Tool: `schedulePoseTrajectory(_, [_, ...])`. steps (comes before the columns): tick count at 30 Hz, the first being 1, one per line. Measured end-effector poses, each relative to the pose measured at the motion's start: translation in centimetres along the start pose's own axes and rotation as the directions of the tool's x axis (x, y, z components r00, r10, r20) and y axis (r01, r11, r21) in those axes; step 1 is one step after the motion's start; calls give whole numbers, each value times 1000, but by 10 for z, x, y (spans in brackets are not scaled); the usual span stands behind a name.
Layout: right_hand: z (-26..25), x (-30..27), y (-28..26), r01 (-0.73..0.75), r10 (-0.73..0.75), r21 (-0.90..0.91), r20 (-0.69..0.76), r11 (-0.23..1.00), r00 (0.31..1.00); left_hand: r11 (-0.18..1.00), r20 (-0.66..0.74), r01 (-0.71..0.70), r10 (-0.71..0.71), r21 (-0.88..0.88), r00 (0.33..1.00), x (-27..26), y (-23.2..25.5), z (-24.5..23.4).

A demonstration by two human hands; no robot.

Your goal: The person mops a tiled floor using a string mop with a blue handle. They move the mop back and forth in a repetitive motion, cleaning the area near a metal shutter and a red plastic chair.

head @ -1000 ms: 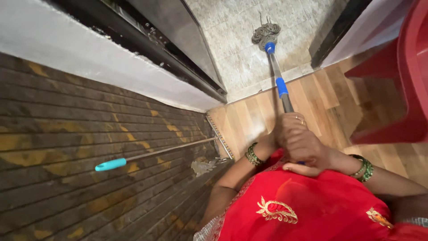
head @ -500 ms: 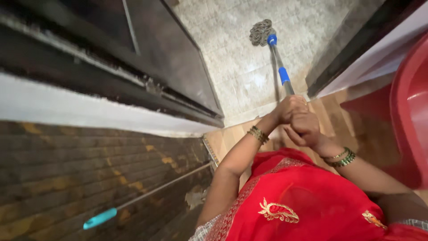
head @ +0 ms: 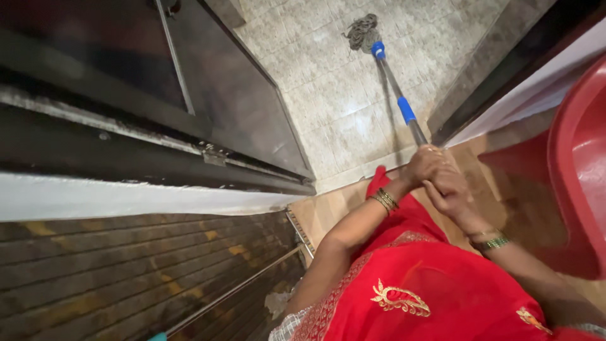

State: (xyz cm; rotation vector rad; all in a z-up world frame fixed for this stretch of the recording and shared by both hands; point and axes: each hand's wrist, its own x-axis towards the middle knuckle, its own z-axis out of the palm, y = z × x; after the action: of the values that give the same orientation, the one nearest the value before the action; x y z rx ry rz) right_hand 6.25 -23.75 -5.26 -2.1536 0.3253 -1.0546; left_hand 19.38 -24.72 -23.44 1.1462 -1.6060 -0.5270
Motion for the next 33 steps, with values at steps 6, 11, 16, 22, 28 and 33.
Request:
schedulePoseTrajectory(6, [-19,-24,-93,-126,151,139,-185,982,971,997,119,48,-41,-56,992,1,121,-16])
schedulePoseTrajectory(11, [-38,-10,-158,168,-205,201,184,965,961,963,381,244,-268,111,885,-16,217,-53])
schedulePoseTrajectory(16, [-21,0,-207,407,-568,457,301,791,766,968,509,243,-239,61,827,-57,277,-93])
schedulePoseTrajectory(22, [7,1,-206,519,-617,405,157,753,771,998,203,42,-31,-48,979,-83,270,-111])
schedulePoseTrajectory(28, [4,27,-175,580,-629,307,87,755,773,974,193,-79,121,-211,974,-42,239,-123])
schedulePoseTrajectory(33, [-17,64,-140,572,-634,312,153,759,758,971,233,-144,187,-193,954,12,220,-136])
